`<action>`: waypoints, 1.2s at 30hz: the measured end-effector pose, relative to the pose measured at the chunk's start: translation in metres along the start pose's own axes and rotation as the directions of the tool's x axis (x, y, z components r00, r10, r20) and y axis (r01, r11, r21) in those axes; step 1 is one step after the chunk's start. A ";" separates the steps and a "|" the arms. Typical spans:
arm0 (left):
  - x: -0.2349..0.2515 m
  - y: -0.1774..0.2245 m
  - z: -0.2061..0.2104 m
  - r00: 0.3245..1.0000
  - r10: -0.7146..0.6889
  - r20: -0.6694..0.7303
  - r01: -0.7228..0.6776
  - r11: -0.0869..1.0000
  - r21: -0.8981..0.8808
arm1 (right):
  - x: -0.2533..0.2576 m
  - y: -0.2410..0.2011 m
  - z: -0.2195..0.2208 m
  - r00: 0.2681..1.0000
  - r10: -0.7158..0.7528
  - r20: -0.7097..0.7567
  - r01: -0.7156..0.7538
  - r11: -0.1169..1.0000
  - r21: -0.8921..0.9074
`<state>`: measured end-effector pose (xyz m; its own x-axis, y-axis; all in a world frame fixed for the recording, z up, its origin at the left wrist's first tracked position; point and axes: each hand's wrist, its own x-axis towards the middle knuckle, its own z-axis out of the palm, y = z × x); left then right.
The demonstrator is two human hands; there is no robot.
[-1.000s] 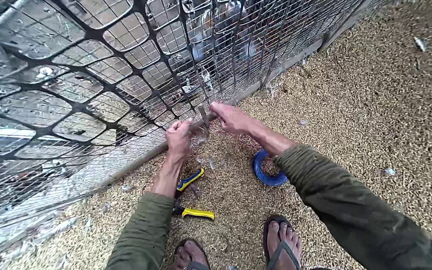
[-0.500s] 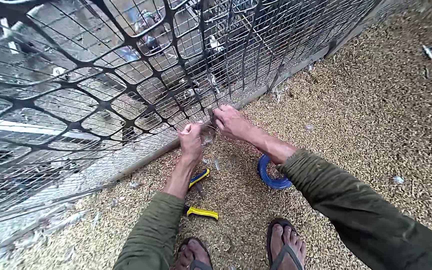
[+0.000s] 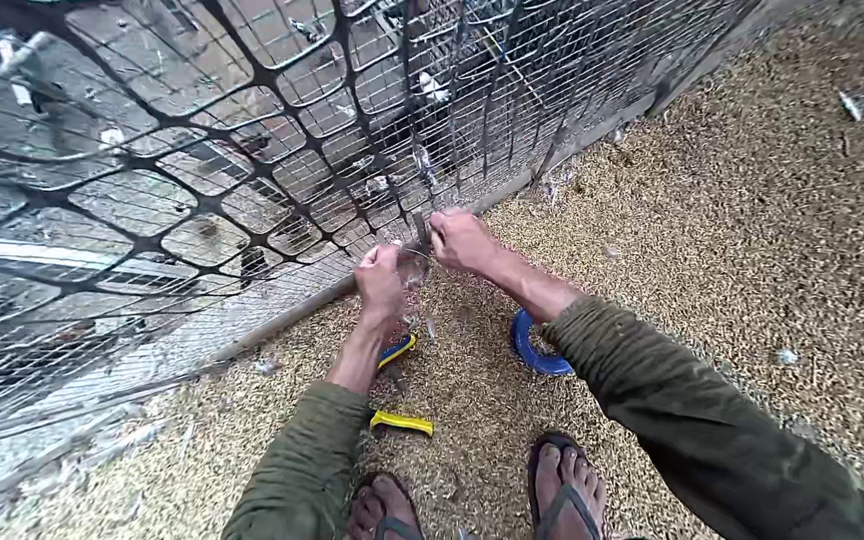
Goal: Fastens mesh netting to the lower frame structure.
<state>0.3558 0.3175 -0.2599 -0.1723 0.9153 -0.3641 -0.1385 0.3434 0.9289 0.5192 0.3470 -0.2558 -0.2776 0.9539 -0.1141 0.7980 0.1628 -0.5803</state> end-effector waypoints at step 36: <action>-0.012 0.005 0.004 0.951 -0.196 0.239 0.169 0.977 0.131 | -0.024 0.007 0.001 0.994 0.062 -0.090 -0.043 0.981 0.190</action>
<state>0.3616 0.3088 -0.2509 0.0968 0.8534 -0.5122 -0.0366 0.5173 0.8550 0.5311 0.3249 -0.2580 -0.1784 0.9810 -0.0761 0.6932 0.0704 -0.7173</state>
